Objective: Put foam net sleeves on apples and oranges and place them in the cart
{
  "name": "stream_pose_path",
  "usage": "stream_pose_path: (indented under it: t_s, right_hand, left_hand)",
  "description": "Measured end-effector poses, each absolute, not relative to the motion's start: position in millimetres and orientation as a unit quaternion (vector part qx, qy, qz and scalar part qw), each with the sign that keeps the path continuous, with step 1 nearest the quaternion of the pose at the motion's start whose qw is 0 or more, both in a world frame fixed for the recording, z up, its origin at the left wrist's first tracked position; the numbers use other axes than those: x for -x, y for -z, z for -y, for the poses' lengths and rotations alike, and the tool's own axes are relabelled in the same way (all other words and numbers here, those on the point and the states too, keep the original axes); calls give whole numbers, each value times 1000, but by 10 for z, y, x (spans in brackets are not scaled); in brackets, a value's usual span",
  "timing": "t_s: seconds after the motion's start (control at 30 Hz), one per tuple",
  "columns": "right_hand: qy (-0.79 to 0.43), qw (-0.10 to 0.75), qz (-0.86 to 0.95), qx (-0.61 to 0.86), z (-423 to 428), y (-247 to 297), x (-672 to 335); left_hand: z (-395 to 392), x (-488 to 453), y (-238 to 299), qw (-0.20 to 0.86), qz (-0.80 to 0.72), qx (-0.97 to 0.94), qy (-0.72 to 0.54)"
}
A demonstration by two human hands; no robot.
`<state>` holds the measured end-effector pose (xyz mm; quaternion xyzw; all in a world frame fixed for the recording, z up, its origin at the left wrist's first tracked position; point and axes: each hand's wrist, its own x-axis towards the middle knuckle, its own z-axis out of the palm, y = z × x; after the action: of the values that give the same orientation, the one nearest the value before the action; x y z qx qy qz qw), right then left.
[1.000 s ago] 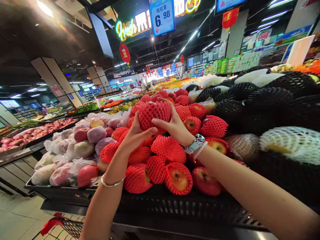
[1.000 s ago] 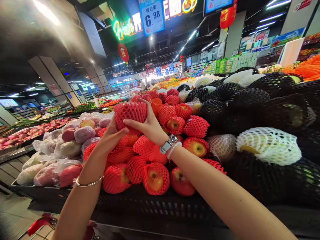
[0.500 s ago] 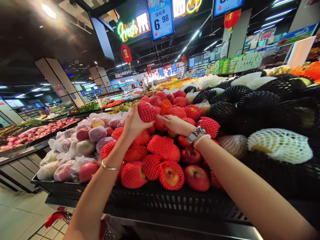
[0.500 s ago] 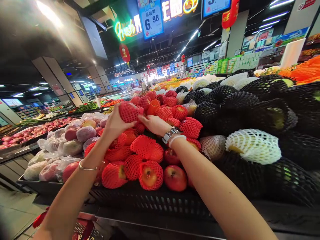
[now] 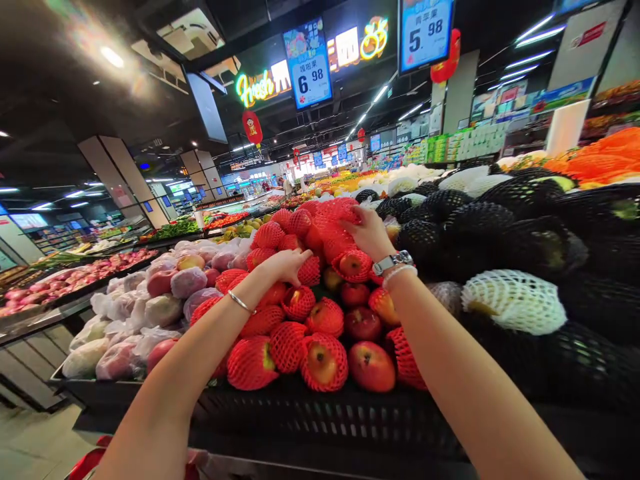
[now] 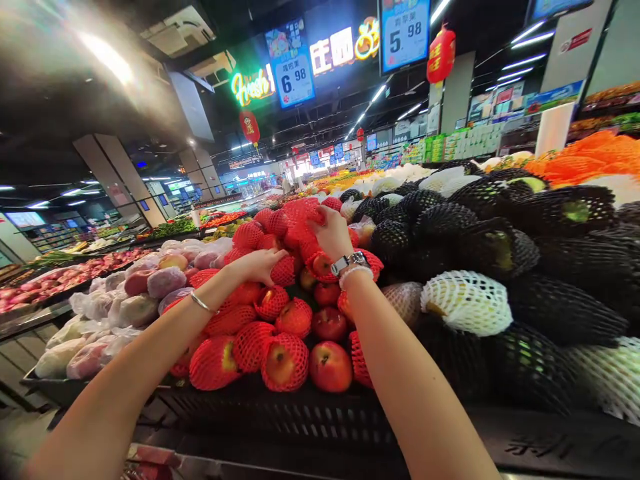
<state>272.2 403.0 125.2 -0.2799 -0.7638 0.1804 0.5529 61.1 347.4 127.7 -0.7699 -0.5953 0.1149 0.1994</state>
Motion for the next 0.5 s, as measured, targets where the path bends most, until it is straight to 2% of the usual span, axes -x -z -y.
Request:
stream_pose_path:
  t_s: [0.27,0.4,0.5]
  right_hand:
    - [-176,537,746,352,-4034,-1156,-2630]
    - [-171,534,751,349,-3979,-1164,-2598]
    - [-166,537,750,348,-3949,-1179,-2587]
  left_hand:
    - [-3491,-620,-1167,126,604,759,-206]
    - [-3525,-615,-1242,39,624,758,-186]
    - [-3516,-597,-1325,-4,630,767,-123]
